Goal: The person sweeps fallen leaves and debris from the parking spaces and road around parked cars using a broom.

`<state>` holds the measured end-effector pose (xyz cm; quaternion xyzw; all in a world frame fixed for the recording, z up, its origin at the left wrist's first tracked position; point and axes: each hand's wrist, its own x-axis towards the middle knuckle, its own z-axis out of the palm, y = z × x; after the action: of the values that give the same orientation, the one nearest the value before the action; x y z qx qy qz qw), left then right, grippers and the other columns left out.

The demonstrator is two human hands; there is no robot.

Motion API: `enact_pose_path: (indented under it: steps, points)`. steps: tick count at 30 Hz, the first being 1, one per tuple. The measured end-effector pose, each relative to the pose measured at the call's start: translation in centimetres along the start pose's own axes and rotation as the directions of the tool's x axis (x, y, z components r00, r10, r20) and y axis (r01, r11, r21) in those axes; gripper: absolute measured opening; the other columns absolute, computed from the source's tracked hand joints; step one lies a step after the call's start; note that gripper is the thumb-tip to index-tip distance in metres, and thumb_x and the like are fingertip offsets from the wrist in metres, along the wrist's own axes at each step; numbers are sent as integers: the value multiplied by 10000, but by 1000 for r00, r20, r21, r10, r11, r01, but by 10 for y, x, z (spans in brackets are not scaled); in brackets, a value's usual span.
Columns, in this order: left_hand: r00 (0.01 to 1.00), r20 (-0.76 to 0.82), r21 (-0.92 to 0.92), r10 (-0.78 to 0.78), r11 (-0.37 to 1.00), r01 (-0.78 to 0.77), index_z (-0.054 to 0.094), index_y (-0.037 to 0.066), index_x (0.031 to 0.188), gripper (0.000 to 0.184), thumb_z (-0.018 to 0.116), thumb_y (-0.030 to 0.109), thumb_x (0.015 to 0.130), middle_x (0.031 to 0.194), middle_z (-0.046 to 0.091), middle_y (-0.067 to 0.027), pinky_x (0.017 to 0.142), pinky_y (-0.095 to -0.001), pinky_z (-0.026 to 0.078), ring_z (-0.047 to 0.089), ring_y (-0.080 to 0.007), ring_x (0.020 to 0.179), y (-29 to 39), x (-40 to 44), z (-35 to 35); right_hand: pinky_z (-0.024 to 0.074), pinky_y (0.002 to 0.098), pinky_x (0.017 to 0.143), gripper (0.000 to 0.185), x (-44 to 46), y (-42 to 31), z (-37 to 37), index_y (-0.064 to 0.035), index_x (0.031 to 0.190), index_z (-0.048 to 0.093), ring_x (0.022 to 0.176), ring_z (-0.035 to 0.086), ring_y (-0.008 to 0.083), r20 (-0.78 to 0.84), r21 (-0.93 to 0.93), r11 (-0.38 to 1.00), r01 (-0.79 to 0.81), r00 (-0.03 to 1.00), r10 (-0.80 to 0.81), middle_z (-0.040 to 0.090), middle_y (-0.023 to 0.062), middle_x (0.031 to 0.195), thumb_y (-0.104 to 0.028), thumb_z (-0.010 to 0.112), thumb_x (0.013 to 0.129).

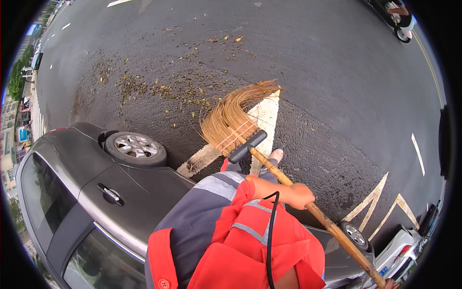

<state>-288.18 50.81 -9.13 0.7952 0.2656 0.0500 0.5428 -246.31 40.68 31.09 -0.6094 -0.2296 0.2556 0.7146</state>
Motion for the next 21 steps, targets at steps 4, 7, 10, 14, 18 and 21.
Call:
enact_pose_path:
  steps: [4, 7, 10, 14, 18, 21]
  points:
    - [965, -74, 84, -251, 963, 257, 612, 108, 817, 187, 660, 221, 675, 769, 641, -112, 670, -469, 479, 627, -337, 766, -89, -114, -30, 290, 218, 464, 326, -47, 142, 27, -63, 668, 427, 440, 278, 85, 292, 309, 919, -246, 944, 154, 277, -25, 459, -157, 401, 978]
    - [898, -141, 180, -418, 881, 438, 616, 107, 782, 156, 648, 210, 670, 796, 642, -125, 700, -456, 482, 624, -335, 789, -173, -196, -35, 296, 224, 477, 307, -131, 225, 98, -41, 753, 480, 436, 261, 73, 475, 386, 854, -348, 869, 139, 288, -32, 483, -209, 383, 992]
    - [843, -229, 274, -487, 799, 536, 631, 105, 818, 157, 629, 178, 679, 828, 642, -123, 739, -443, 482, 621, -326, 836, -192, -263, -64, 317, 226, 575, 274, -185, 264, 129, -62, 817, 486, 499, 310, 77, 578, 369, 832, -415, 803, 144, 323, -36, 526, -244, 380, 993]
    - [813, -311, 361, -492, 730, 580, 641, 110, 845, 180, 629, 157, 672, 868, 647, -116, 775, -432, 479, 621, -304, 875, -181, -285, -88, 334, 257, 651, 252, -203, 276, 119, -69, 835, 503, 546, 343, 82, 501, 363, 827, -430, 838, 217, 361, -31, 567, -255, 416, 982]
    - [854, -334, 383, -400, 770, 510, 653, 119, 817, 173, 647, 186, 658, 796, 650, -93, 733, -424, 491, 633, -297, 811, -133, -235, -88, 331, 244, 631, 296, -156, 253, 62, -73, 748, 500, 548, 351, 93, 482, 420, 784, -457, 844, 234, 362, -18, 555, -244, 427, 979]
    - [903, -362, 363, -230, 858, 364, 636, 106, 769, 142, 645, 159, 638, 748, 639, -95, 681, -435, 486, 629, -301, 770, -76, -166, -78, 305, 246, 589, 352, -83, 200, -7, -115, 628, 365, 531, 326, 98, 480, 461, 824, -328, 874, 79, 298, -18, 517, -174, 440, 967]
